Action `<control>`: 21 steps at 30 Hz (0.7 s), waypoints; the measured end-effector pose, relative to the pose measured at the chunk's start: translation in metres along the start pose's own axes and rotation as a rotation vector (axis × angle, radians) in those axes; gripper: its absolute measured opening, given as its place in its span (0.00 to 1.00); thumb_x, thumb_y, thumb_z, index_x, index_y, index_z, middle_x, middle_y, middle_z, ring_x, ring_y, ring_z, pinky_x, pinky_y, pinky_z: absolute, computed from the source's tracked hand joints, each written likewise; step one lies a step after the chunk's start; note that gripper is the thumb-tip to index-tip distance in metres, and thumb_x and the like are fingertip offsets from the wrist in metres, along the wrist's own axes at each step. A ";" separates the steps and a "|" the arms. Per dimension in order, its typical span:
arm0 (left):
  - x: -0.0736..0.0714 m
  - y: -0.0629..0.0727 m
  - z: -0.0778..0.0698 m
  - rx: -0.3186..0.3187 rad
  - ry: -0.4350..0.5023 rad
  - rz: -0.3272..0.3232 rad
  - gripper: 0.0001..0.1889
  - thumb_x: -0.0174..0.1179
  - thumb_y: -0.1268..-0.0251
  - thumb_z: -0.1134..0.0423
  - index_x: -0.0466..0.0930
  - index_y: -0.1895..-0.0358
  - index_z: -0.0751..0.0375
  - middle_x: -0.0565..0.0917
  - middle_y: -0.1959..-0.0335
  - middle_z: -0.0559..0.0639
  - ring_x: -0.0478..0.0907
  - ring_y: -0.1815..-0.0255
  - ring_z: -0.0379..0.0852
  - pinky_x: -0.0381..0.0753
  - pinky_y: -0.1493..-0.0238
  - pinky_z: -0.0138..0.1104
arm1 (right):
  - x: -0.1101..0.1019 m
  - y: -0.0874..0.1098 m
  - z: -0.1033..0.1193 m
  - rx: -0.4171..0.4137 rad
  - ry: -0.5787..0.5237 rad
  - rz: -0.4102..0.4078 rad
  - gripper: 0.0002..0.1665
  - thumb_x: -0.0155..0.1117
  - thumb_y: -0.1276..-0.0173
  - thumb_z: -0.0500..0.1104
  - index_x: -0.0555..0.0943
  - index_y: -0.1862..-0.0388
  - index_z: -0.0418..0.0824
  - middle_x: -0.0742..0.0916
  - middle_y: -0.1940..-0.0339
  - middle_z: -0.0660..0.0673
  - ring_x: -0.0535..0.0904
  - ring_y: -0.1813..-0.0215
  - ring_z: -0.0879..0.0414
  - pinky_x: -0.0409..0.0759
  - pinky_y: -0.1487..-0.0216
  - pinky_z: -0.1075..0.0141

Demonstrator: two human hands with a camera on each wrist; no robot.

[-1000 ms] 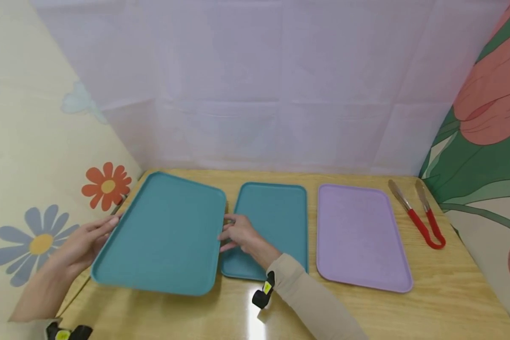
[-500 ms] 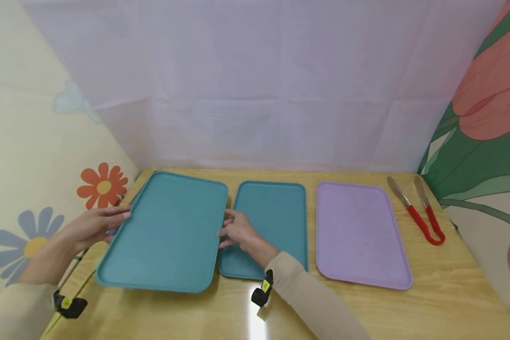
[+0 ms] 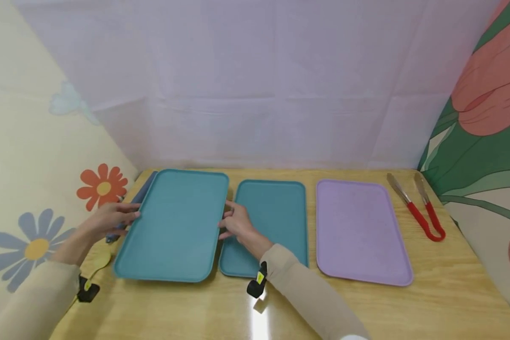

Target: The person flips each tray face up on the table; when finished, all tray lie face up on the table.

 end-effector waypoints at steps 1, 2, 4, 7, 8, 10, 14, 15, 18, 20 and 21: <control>0.000 -0.002 0.000 0.000 -0.014 -0.008 0.29 0.48 0.24 0.61 0.55 0.29 0.76 0.74 0.46 0.74 0.81 0.57 0.51 0.85 0.60 0.44 | 0.001 -0.001 0.001 0.000 0.005 -0.005 0.46 0.60 0.43 0.19 0.62 0.26 0.39 0.75 0.62 0.38 0.79 0.70 0.52 0.85 0.70 0.56; 0.001 -0.005 0.000 -0.002 -0.024 -0.016 0.28 0.48 0.24 0.61 0.55 0.29 0.76 0.74 0.46 0.75 0.81 0.56 0.54 0.85 0.60 0.45 | 0.001 -0.002 0.001 -0.001 0.010 -0.010 0.46 0.60 0.43 0.18 0.62 0.26 0.39 0.74 0.63 0.39 0.78 0.71 0.51 0.85 0.70 0.56; 0.002 -0.009 0.000 -0.006 -0.052 -0.031 0.28 0.48 0.24 0.62 0.56 0.30 0.77 0.73 0.44 0.77 0.81 0.54 0.59 0.84 0.59 0.47 | 0.002 -0.003 0.004 -0.003 0.019 -0.018 0.46 0.60 0.44 0.18 0.62 0.26 0.38 0.73 0.65 0.41 0.78 0.73 0.52 0.85 0.70 0.55; 0.005 -0.013 -0.001 -0.021 -0.082 -0.044 0.27 0.47 0.24 0.65 0.56 0.31 0.80 0.70 0.43 0.79 0.79 0.51 0.64 0.83 0.57 0.49 | 0.003 -0.006 0.005 0.003 0.035 -0.026 0.46 0.60 0.43 0.18 0.61 0.26 0.38 0.72 0.67 0.43 0.75 0.77 0.54 0.85 0.70 0.55; 0.006 -0.014 -0.001 -0.029 -0.092 -0.046 0.26 0.47 0.25 0.66 0.56 0.31 0.80 0.70 0.43 0.80 0.78 0.50 0.65 0.83 0.57 0.50 | 0.003 -0.007 0.005 0.004 0.041 -0.028 0.46 0.60 0.43 0.19 0.61 0.26 0.38 0.73 0.66 0.42 0.74 0.78 0.54 0.85 0.70 0.55; 0.009 -0.017 -0.004 -0.028 -0.123 -0.050 0.26 0.47 0.27 0.70 0.56 0.32 0.83 0.69 0.43 0.81 0.76 0.50 0.66 0.83 0.58 0.50 | 0.003 -0.010 0.005 0.011 0.050 -0.030 0.45 0.60 0.42 0.19 0.61 0.26 0.38 0.74 0.63 0.41 0.74 0.78 0.55 0.85 0.70 0.55; 0.012 -0.022 -0.011 0.007 -0.216 -0.076 0.26 0.49 0.36 0.76 0.58 0.35 0.86 0.73 0.50 0.81 0.77 0.55 0.65 0.84 0.64 0.47 | 0.004 -0.015 0.006 0.021 0.073 -0.039 0.46 0.60 0.42 0.20 0.61 0.26 0.38 0.77 0.48 0.33 0.75 0.76 0.54 0.85 0.68 0.54; 0.013 -0.023 -0.012 0.019 -0.236 -0.086 0.26 0.50 0.37 0.77 0.59 0.36 0.87 0.74 0.52 0.80 0.77 0.57 0.64 0.84 0.66 0.46 | 0.004 -0.016 0.006 0.021 0.082 -0.044 0.46 0.60 0.42 0.20 0.61 0.26 0.38 0.76 0.45 0.31 0.76 0.76 0.54 0.85 0.69 0.55; 0.014 -0.027 -0.012 0.043 -0.266 -0.107 0.26 0.51 0.39 0.78 0.61 0.37 0.87 0.75 0.56 0.78 0.76 0.62 0.60 0.83 0.70 0.41 | 0.004 -0.019 0.006 0.022 0.109 -0.057 0.46 0.60 0.43 0.19 0.61 0.26 0.39 0.75 0.39 0.30 0.77 0.77 0.53 0.85 0.71 0.56; 0.015 -0.030 -0.009 0.058 -0.275 -0.120 0.25 0.51 0.38 0.78 0.62 0.38 0.87 0.74 0.56 0.78 0.76 0.64 0.59 0.82 0.72 0.39 | 0.004 -0.021 0.006 0.017 0.123 -0.061 0.46 0.60 0.42 0.20 0.60 0.25 0.39 0.75 0.40 0.29 0.75 0.80 0.54 0.85 0.71 0.56; 0.015 -0.031 -0.007 0.064 -0.278 -0.125 0.25 0.51 0.38 0.78 0.62 0.38 0.87 0.74 0.55 0.79 0.76 0.65 0.59 0.81 0.73 0.38 | 0.004 -0.022 0.006 0.014 0.133 -0.061 0.46 0.60 0.42 0.20 0.60 0.25 0.39 0.76 0.40 0.29 0.74 0.82 0.54 0.85 0.71 0.56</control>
Point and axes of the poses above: each hand's wrist, its own y-axis away from the middle knuckle, its own x-axis out of the palm, z = x × y, the point moved 4 cm from there along -y, towards the middle knuckle
